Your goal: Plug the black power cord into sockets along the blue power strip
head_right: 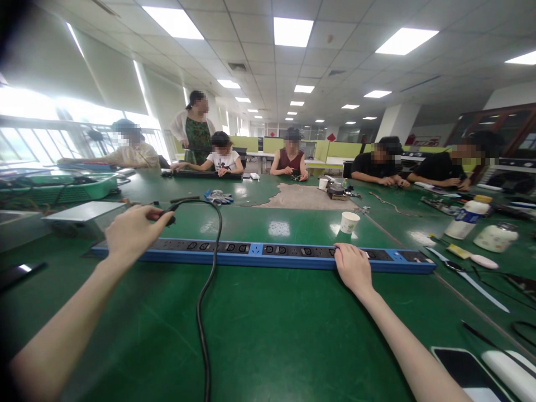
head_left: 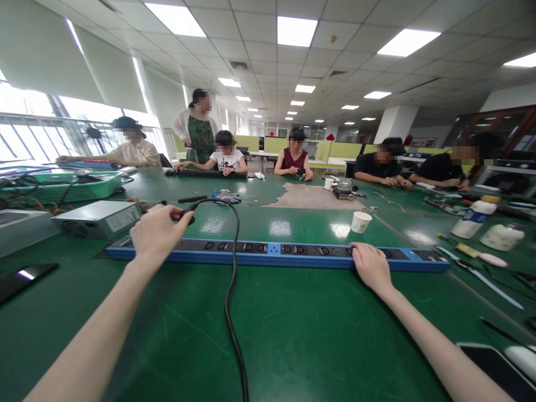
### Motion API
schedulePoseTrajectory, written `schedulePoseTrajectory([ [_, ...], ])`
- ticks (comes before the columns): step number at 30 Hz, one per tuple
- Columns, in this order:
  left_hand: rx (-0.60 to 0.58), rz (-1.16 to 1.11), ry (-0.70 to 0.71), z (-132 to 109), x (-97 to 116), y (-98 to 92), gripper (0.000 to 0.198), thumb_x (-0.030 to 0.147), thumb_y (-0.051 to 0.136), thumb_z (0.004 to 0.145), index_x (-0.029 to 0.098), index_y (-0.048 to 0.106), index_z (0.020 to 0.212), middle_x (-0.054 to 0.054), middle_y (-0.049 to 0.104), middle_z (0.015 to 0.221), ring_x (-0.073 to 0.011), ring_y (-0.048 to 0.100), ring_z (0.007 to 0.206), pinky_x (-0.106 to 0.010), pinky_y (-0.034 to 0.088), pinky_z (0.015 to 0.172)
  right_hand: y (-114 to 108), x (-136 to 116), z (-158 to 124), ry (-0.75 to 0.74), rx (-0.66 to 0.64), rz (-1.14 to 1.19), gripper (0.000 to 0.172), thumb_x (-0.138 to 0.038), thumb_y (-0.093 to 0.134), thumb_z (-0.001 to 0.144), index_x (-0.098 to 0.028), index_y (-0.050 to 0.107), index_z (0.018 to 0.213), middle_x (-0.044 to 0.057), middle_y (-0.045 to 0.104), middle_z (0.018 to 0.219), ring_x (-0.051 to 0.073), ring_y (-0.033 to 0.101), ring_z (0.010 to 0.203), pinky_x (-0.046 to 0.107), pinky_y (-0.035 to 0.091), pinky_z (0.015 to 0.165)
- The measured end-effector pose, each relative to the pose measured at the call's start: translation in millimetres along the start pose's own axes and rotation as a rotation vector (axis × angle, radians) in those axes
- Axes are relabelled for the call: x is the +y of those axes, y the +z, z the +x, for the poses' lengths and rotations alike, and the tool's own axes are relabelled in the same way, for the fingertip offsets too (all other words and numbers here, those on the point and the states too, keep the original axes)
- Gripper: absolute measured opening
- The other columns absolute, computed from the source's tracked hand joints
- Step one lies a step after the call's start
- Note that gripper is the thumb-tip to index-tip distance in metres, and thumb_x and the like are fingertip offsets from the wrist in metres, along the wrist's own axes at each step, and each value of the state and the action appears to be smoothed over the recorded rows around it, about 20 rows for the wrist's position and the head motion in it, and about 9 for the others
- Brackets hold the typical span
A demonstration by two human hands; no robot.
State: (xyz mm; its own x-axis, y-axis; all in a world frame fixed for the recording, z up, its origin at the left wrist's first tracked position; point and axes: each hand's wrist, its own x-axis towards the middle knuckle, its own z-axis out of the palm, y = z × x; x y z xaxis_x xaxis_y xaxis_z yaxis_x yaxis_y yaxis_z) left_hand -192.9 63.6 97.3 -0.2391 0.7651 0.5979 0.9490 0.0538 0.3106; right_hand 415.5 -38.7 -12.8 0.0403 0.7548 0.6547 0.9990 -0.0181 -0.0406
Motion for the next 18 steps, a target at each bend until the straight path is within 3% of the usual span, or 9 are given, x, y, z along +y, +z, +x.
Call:
schedulePoseTrajectory([
  [4,-0.201,0.029,-0.072,-6,-5,23.5,0.061,0.075,0.053,0.088,0.024,0.08,0.11,-0.015,0.077,0.106,-0.0399,0.067,0.1,-0.048,0.049,0.083,-1,0,0,0.004,-0.01,0.002,0.043,-0.034,0.031,0.108,-0.024,0.07,0.121,0.007,0.075,0.123,0.026,0.065,0.118,0.043,0.042,0.102],
  [8,-0.277,0.064,-0.124,-10,-17,40.1,0.064,0.076,0.053,0.087,0.024,0.082,0.109,-0.017,0.078,0.104,-0.0414,0.069,0.098,-0.048,0.05,0.08,0,2,0,0.007,-0.01,0.003,0.042,-0.033,0.032,0.108,-0.024,0.071,0.121,0.007,0.075,0.123,0.026,0.065,0.118,0.043,0.042,0.103],
  [18,-0.308,0.131,-0.055,-13,-1,29.1,0.061,0.075,0.053,0.087,0.024,0.08,0.106,-0.018,0.077,0.105,-0.0416,0.07,0.1,-0.048,0.052,0.08,5,5,0,-0.005,0.028,-0.007,0.04,-0.032,0.036,0.106,-0.024,0.073,0.12,0.007,0.076,0.123,0.026,0.066,0.116,0.043,0.043,0.102],
])
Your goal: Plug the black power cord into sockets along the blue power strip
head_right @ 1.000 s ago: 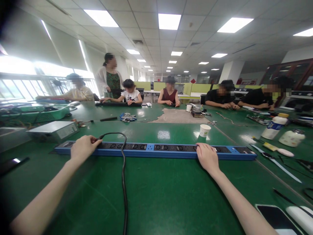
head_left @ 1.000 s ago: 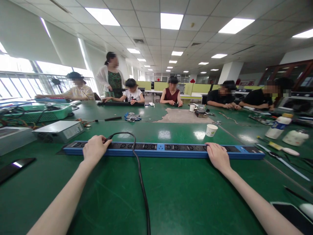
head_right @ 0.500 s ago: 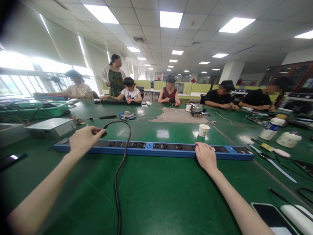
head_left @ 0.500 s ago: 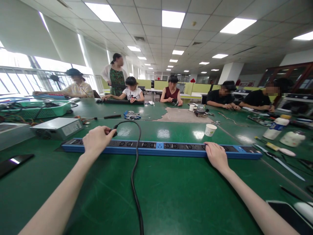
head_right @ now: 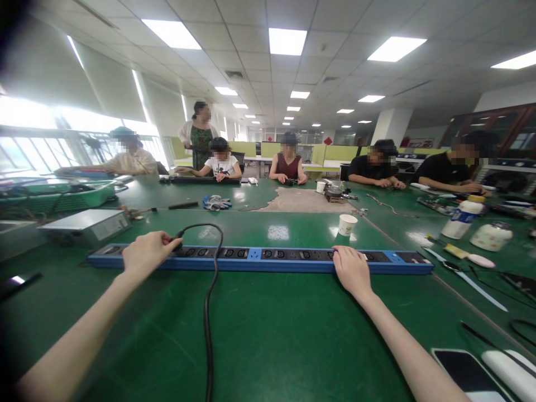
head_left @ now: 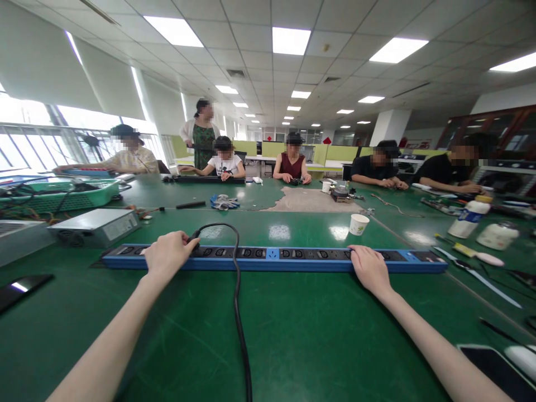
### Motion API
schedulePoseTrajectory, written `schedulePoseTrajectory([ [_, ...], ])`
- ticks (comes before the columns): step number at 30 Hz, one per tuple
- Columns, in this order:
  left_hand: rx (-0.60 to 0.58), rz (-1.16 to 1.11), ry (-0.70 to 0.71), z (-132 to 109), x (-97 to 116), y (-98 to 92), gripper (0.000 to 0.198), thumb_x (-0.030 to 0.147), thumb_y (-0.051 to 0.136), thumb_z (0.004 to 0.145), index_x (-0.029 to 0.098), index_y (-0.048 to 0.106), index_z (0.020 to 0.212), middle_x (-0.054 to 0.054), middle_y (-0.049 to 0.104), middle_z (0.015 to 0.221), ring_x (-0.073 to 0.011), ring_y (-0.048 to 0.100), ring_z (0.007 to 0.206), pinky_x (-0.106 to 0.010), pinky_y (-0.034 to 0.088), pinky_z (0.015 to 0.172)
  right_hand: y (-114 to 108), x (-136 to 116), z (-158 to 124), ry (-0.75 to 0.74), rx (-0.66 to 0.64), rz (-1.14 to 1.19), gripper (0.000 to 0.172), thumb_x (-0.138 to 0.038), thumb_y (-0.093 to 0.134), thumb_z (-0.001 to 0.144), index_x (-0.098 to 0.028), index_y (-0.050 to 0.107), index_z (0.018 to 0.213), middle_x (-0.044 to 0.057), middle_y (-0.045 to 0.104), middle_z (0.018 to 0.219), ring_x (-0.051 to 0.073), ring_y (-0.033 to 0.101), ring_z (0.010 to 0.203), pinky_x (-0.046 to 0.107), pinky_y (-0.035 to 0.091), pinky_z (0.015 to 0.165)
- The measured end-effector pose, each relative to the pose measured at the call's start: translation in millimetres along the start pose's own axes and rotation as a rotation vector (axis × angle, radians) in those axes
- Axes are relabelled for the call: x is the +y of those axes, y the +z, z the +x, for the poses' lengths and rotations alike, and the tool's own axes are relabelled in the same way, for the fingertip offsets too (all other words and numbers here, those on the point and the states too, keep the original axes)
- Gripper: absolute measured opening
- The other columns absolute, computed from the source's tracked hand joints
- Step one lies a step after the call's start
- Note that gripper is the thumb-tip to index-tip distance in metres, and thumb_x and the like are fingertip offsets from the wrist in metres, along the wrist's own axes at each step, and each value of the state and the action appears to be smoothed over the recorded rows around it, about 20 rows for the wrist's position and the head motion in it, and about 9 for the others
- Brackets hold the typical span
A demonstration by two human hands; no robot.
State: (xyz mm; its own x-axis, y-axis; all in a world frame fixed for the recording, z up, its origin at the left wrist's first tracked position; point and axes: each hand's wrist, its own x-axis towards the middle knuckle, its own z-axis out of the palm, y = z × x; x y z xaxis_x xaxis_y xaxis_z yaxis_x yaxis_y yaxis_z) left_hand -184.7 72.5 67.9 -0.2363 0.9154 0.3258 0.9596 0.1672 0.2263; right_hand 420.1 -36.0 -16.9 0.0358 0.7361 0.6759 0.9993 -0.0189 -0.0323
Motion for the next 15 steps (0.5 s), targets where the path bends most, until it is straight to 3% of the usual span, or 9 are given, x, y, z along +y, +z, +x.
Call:
schedulePoseTrajectory([
  [6,-0.087,0.008,0.01,4,-10,-6.1,0.061,0.075,0.057,0.085,0.023,0.081,0.104,-0.021,0.076,0.102,-0.042,0.07,0.098,-0.047,0.052,0.079,-2,-1,0,0.004,-0.006,0.013,0.041,-0.032,0.035,0.107,-0.024,0.072,0.121,0.007,0.076,0.123,0.026,0.066,0.118,0.044,0.042,0.103],
  [15,-0.091,0.089,0.097,12,-2,-0.4,0.051,0.063,0.057,0.089,0.017,0.079,0.095,-0.022,0.075,0.096,-0.0414,0.071,0.097,-0.044,0.053,0.08,-1,-1,0,0.01,-0.004,0.019,0.039,-0.032,0.035,0.108,-0.025,0.071,0.12,0.006,0.075,0.123,0.025,0.065,0.118,0.043,0.041,0.104],
])
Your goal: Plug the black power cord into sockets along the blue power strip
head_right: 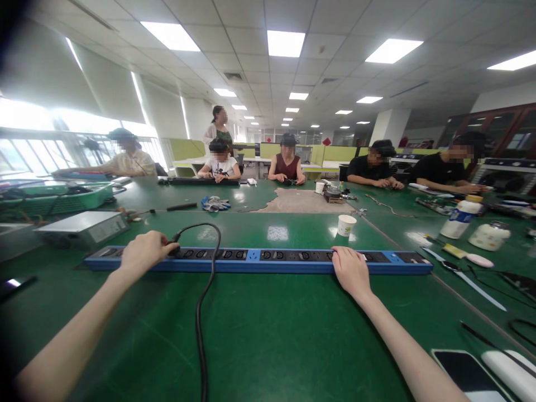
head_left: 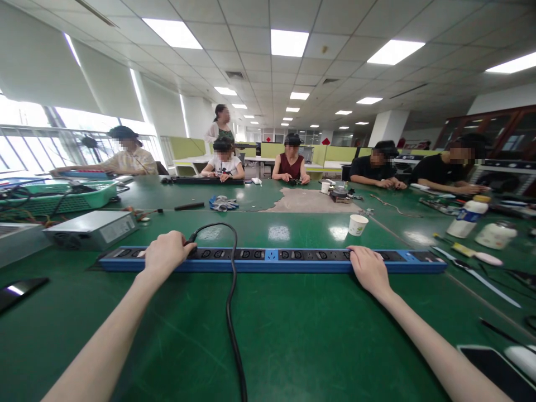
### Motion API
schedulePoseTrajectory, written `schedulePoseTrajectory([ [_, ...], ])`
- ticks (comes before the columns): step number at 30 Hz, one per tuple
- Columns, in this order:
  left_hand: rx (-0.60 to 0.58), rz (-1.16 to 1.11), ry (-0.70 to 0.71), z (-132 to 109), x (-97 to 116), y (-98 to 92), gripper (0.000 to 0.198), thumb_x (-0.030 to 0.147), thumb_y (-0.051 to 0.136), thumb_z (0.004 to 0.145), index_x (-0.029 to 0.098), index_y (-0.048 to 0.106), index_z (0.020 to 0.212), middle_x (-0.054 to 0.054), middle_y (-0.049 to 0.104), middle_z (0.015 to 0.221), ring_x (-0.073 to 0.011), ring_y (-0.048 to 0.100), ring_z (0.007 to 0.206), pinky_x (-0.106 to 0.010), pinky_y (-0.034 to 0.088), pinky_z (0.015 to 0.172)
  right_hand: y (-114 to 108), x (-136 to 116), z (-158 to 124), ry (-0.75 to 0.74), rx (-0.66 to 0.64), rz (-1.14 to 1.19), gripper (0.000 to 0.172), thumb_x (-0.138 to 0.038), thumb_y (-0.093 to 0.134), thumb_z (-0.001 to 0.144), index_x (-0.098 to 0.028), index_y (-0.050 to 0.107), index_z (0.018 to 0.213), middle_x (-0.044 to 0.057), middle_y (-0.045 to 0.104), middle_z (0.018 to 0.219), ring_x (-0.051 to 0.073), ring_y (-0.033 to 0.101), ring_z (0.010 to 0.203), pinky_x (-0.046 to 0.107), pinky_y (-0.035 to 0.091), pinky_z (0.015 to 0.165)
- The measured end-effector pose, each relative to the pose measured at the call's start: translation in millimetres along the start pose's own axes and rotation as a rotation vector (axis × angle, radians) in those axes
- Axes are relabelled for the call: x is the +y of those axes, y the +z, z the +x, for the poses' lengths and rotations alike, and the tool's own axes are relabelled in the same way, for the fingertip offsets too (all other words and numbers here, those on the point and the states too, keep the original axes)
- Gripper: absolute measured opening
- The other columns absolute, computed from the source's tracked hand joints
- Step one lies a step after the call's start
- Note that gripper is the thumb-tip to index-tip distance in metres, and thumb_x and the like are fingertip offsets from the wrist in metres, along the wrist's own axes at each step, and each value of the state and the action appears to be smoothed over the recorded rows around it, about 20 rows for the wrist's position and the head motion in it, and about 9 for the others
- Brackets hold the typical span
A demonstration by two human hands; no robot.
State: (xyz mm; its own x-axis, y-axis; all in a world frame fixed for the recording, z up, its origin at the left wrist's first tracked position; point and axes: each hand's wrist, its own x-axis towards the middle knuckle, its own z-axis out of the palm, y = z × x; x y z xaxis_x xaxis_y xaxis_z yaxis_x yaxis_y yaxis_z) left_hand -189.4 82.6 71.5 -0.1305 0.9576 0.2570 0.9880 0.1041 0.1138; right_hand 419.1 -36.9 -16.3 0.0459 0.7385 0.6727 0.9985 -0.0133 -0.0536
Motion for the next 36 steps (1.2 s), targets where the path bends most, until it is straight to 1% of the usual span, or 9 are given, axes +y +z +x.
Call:
schedulePoseTrajectory([
  [7,-0.004,-0.057,-0.06,-2,3,4.2,0.058,0.07,0.059,0.085,0.022,0.08,0.106,-0.021,0.076,0.104,-0.0423,0.07,0.099,-0.048,0.053,0.082,1,-1,0,0.013,-0.008,-0.008,0.039,-0.032,0.035,0.108,-0.025,0.071,0.12,0.005,0.075,0.123,0.025,0.065,0.119,0.043,0.04,0.104],
  [13,-0.017,-0.056,-0.079,-6,6,3.8,0.056,0.07,0.054,0.088,0.023,0.08,0.103,-0.022,0.076,0.104,-0.0435,0.07,0.1,-0.052,0.052,0.083,2,-1,0,0.018,-0.013,-0.005,0.04,-0.032,0.034,0.108,-0.024,0.071,0.121,0.006,0.075,0.124,0.025,0.065,0.119,0.042,0.041,0.103],
  [19,0.039,-0.102,-0.079,-12,5,10.3,0.051,0.069,0.055,0.089,0.025,0.076,0.102,-0.016,0.077,0.107,-0.0385,0.07,0.098,-0.047,0.051,0.083,0,-2,1,0.015,-0.007,0.001,0.04,-0.031,0.036,0.107,-0.023,0.072,0.12,0.006,0.076,0.123,0.024,0.065,0.118,0.042,0.041,0.103],
  [21,0.093,-0.128,-0.083,-15,8,4.2,0.051,0.068,0.054,0.09,0.023,0.076,0.101,-0.016,0.076,0.107,-0.0372,0.069,0.098,-0.045,0.051,0.082,0,-1,1,0.015,-0.01,0.001,0.04,-0.031,0.035,0.107,-0.023,0.072,0.12,0.006,0.076,0.122,0.024,0.066,0.118,0.042,0.041,0.103],
  [24,0.27,-0.18,-0.043,-18,16,-17.2,0.052,0.065,0.05,0.094,0.022,0.075,0.109,-0.015,0.074,0.115,-0.035,0.069,0.1,-0.042,0.051,0.081,0,0,1,0.015,-0.017,-0.001,0.041,-0.032,0.034,0.107,-0.024,0.071,0.121,0.006,0.076,0.123,0.025,0.065,0.118,0.042,0.041,0.103],
  [27,0.353,-0.246,0.104,-18,25,-41.3,0.051,0.059,0.047,0.098,0.023,0.072,0.124,-0.012,0.072,0.119,-0.0297,0.069,0.098,-0.039,0.051,0.086,1,1,1,0.014,-0.018,-0.002,0.042,-0.032,0.033,0.107,-0.024,0.071,0.121,0.007,0.075,0.123,0.025,0.065,0.118,0.043,0.04,0.104],
  [29,0.301,-0.253,0.223,-17,30,-49.2,0.051,0.053,0.047,0.099,0.022,0.069,0.134,-0.011,0.073,0.116,-0.0273,0.069,0.095,-0.037,0.05,0.089,0,0,1,0.013,-0.014,-0.003,0.042,-0.032,0.034,0.106,-0.024,0.072,0.121,0.007,0.075,0.123,0.026,0.065,0.117,0.043,0.041,0.103],
  [31,0.204,-0.231,0.339,-16,33,-47.2,0.052,0.048,0.046,0.099,0.02,0.067,0.138,-0.011,0.073,0.116,-0.0274,0.07,0.098,-0.037,0.051,0.093,0,-1,1,0.011,-0.007,-0.001,0.041,-0.032,0.035,0.106,-0.024,0.072,0.121,0.008,0.075,0.123,0.026,0.065,0.117,0.043,0.041,0.103],
  [36,-0.056,-0.226,0.553,-18,40,-16.9,0.041,0.032,0.05,0.092,0.017,0.071,0.124,-0.011,0.074,0.123,-0.0276,0.069,0.112,-0.034,0.051,0.099,-1,-1,0,0.003,-0.004,0.002,0.042,-0.031,0.034,0.106,-0.024,0.072,0.121,0.008,0.076,0.122,0.026,0.065,0.116,0.043,0.041,0.103],
])
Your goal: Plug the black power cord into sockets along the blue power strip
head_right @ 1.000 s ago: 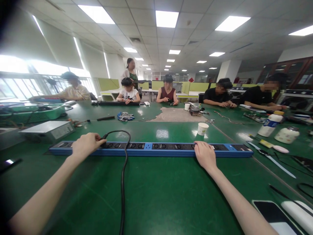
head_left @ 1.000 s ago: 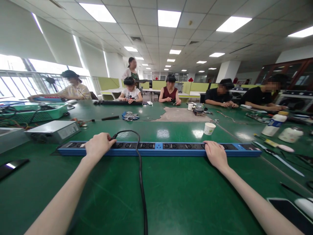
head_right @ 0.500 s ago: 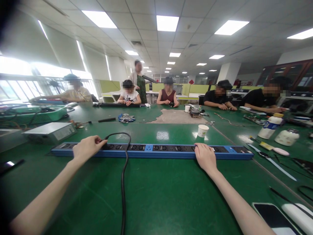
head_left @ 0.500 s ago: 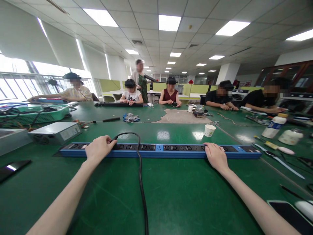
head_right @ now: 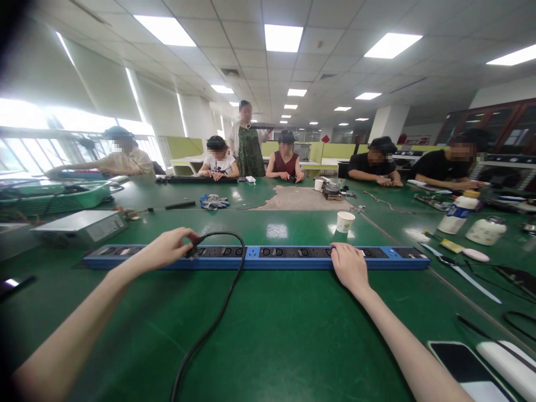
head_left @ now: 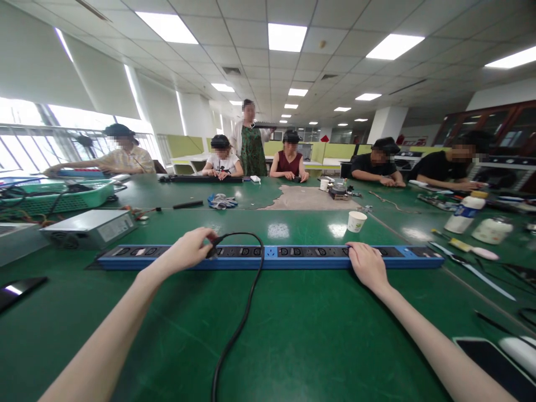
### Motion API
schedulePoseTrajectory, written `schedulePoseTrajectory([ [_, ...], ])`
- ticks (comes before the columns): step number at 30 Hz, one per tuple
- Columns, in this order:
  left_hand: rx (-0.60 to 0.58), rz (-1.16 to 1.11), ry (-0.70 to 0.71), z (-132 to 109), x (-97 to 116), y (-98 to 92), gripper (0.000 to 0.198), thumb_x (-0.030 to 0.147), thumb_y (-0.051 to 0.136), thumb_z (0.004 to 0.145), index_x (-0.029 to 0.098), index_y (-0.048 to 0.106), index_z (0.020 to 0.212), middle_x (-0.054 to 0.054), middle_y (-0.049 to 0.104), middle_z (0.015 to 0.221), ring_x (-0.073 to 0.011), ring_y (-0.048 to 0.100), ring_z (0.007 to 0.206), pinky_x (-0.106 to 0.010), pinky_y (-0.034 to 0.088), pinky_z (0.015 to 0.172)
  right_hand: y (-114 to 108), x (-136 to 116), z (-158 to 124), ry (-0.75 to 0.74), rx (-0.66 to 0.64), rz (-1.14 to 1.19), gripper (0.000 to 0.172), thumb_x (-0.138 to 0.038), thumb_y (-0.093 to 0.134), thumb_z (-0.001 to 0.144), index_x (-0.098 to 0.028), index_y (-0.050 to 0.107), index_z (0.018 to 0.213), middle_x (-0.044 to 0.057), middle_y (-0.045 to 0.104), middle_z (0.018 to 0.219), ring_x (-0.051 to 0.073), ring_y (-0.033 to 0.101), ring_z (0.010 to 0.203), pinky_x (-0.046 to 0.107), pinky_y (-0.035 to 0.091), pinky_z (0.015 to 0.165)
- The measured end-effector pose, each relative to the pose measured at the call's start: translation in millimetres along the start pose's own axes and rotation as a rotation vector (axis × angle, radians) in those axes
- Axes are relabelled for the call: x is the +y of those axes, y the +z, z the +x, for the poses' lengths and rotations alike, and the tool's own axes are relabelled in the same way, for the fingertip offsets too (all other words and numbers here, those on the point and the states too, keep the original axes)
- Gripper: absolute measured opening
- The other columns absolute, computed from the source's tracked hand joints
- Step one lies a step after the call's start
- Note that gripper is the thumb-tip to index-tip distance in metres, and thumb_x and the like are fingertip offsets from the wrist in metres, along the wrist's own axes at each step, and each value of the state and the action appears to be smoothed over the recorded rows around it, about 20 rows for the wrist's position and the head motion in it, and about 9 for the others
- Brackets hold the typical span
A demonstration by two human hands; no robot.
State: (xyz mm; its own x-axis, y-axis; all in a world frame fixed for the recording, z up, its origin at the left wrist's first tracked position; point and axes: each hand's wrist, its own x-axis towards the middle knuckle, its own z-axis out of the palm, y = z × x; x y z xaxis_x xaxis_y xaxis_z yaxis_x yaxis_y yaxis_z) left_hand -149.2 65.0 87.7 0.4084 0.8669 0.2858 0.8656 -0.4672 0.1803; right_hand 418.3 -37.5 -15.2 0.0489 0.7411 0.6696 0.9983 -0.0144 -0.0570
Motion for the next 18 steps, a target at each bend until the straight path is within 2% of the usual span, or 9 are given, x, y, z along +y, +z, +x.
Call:
schedulePoseTrajectory([
  [4,0.003,0.006,0.009,0,7,13.3,0.037,0.021,0.047,0.089,0.019,0.067,0.121,-0.012,0.074,0.122,-0.0277,0.07,0.111,-0.036,0.051,0.097,0,0,0,0.001,-0.001,-0.003,0.041,-0.031,0.034,0.106,-0.024,0.072,0.121,0.007,0.075,0.123,0.026,0.065,0.116,0.042,0.04,0.103],
  [9,0.044,0.057,0.07,-2,30,6.1,0.029,0.021,0.045,0.093,0.019,0.061,0.117,-0.012,0.071,0.12,-0.0268,0.069,0.108,-0.035,0.051,0.092,1,0,0,0.004,0.002,0.0,0.041,-0.032,0.033,0.107,-0.023,0.072,0.121,0.007,0.075,0.123,0.025,0.065,0.117,0.042,0.04,0.104],
  [15,0.065,0.202,-0.093,-5,52,5.0,0.023,0.038,0.058,0.097,0.023,0.063,0.112,-0.012,0.074,0.105,-0.03,0.072,0.094,-0.034,0.05,0.079,0,0,0,0.002,0.005,0.007,0.041,-0.031,0.034,0.107,-0.023,0.072,0.12,0.007,0.076,0.122,0.025,0.065,0.116,0.042,0.039,0.104],
  [18,0.081,0.206,-0.078,-5,55,3.0,0.02,0.038,0.055,0.1,0.024,0.065,0.11,-0.011,0.076,0.096,-0.0308,0.073,0.091,-0.034,0.048,0.075,0,0,0,0.003,0.007,0.004,0.041,-0.031,0.034,0.107,-0.023,0.071,0.121,0.007,0.076,0.122,0.025,0.065,0.116,0.042,0.039,0.104],
])
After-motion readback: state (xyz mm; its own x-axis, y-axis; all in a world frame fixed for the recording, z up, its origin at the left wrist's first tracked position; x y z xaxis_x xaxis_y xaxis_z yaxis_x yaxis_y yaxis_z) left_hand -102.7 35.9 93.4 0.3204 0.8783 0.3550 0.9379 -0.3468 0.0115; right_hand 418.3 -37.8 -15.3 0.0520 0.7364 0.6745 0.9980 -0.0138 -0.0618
